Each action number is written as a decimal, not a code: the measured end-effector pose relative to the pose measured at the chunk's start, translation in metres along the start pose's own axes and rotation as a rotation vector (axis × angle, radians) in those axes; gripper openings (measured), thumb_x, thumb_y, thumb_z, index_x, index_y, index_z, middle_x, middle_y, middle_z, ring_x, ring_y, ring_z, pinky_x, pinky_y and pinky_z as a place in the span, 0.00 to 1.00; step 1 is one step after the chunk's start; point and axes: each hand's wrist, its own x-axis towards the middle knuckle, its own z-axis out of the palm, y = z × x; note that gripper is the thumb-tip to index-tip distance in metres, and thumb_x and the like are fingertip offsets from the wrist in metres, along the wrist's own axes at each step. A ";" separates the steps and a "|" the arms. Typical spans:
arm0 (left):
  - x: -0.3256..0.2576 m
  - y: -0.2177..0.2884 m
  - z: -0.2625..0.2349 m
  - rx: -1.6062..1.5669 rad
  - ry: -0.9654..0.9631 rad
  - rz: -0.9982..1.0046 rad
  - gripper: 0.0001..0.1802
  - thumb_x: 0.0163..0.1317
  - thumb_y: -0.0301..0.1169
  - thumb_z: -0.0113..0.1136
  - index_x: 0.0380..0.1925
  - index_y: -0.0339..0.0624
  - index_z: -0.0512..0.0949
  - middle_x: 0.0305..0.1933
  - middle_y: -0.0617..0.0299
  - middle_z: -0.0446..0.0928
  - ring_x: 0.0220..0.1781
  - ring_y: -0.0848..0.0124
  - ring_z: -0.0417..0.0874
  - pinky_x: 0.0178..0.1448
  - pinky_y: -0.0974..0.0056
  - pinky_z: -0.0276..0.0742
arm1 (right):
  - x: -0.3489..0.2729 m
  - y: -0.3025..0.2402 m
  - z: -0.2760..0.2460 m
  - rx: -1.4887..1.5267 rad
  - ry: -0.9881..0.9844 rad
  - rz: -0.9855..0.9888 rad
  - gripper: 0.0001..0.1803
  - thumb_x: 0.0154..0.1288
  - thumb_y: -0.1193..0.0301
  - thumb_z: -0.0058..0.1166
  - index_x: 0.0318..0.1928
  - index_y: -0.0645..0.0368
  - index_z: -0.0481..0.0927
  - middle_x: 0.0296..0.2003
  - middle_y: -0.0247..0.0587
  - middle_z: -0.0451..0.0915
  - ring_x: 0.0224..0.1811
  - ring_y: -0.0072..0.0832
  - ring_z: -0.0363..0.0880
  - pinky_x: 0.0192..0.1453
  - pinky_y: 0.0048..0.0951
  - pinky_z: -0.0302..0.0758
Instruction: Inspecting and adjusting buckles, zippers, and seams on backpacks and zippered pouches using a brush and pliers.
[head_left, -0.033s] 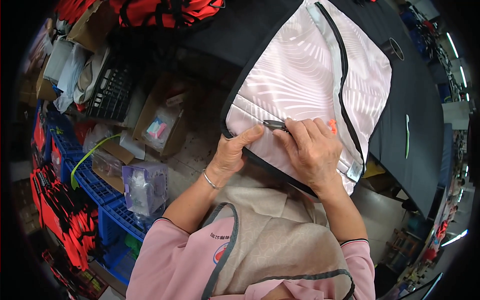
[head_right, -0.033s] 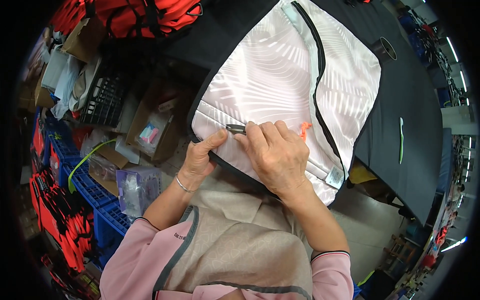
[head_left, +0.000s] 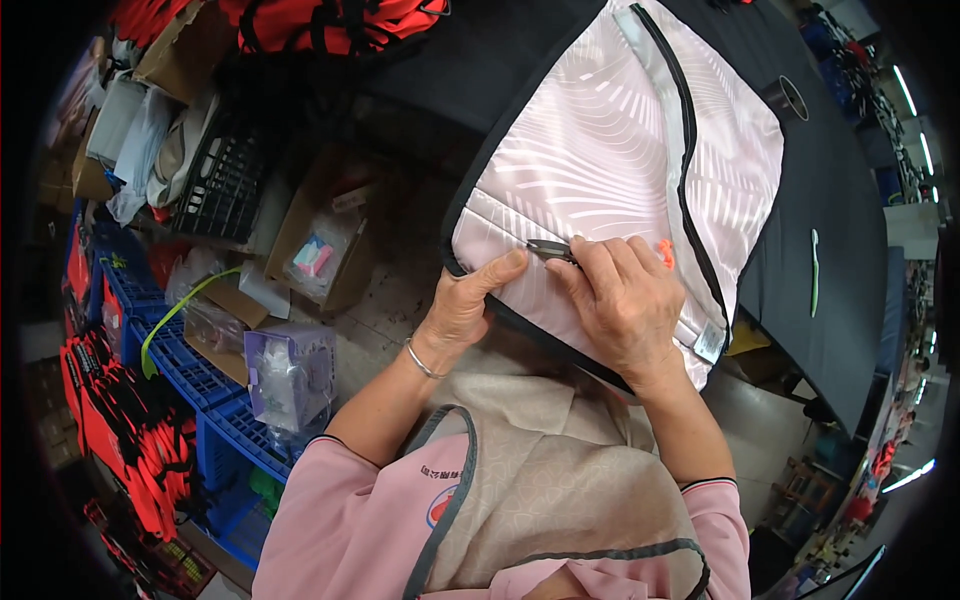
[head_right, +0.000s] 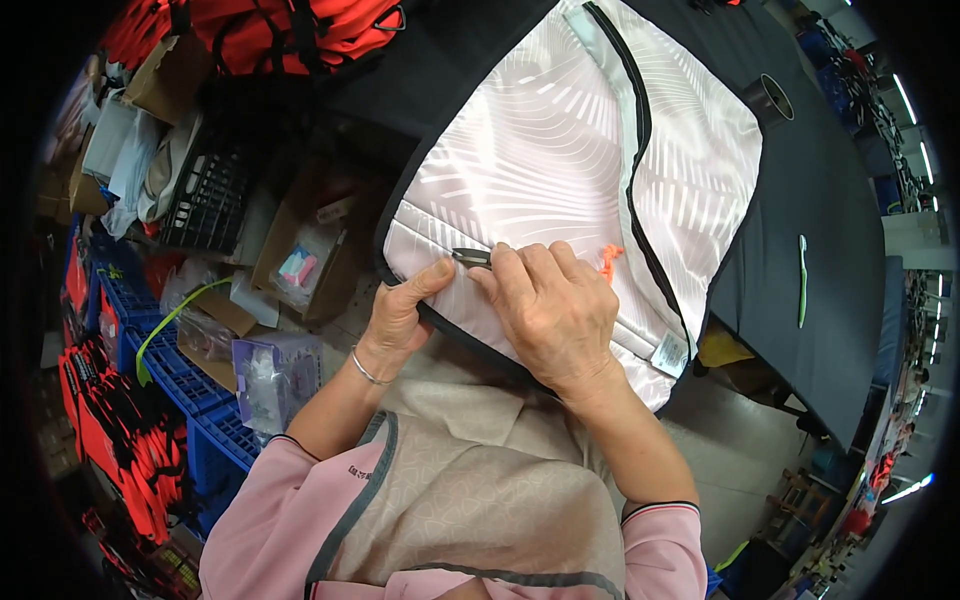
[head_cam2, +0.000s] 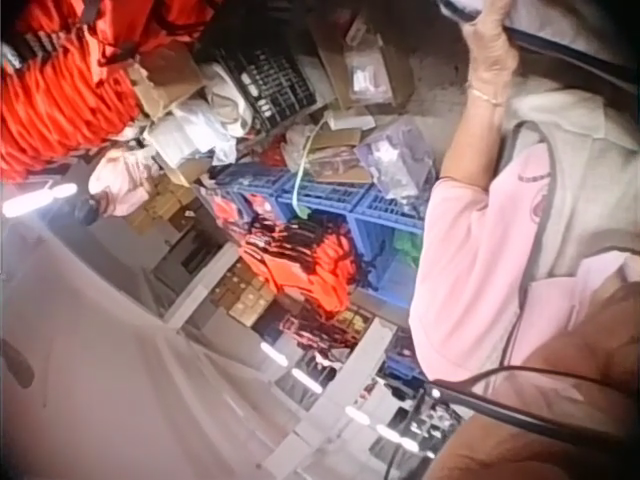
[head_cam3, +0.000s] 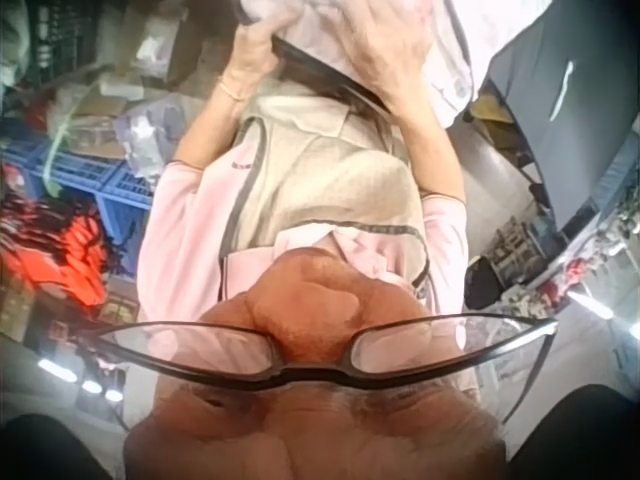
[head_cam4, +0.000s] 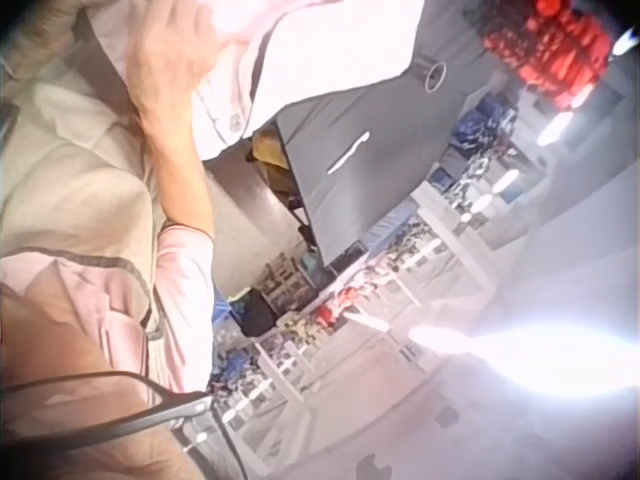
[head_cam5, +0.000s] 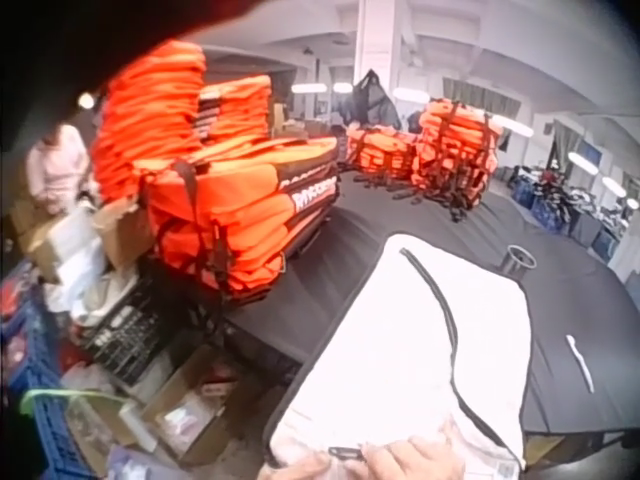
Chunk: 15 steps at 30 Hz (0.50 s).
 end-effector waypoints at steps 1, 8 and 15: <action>0.000 0.000 0.000 0.016 -0.015 0.004 0.27 0.61 0.27 0.63 0.60 0.38 0.69 0.54 0.58 0.77 0.56 0.68 0.78 0.63 0.61 0.73 | 0.000 -0.001 0.000 -0.031 0.003 -0.011 0.13 0.52 0.65 0.66 0.35 0.57 0.80 0.23 0.30 0.73 0.24 0.26 0.72 0.24 0.28 0.67; -0.003 -0.001 0.001 -0.004 -0.012 0.001 0.27 0.60 0.27 0.63 0.60 0.37 0.69 0.54 0.58 0.77 0.56 0.67 0.78 0.63 0.62 0.73 | -0.005 0.001 0.006 0.122 0.021 0.060 0.12 0.52 0.66 0.67 0.33 0.56 0.80 0.23 0.33 0.74 0.24 0.29 0.72 0.25 0.29 0.68; -0.002 0.000 0.001 0.002 0.022 0.001 0.27 0.58 0.26 0.65 0.58 0.36 0.70 0.53 0.59 0.76 0.55 0.68 0.78 0.61 0.63 0.74 | -0.001 0.000 -0.005 0.139 0.022 0.089 0.13 0.50 0.67 0.69 0.35 0.57 0.80 0.24 0.33 0.76 0.25 0.29 0.73 0.27 0.28 0.70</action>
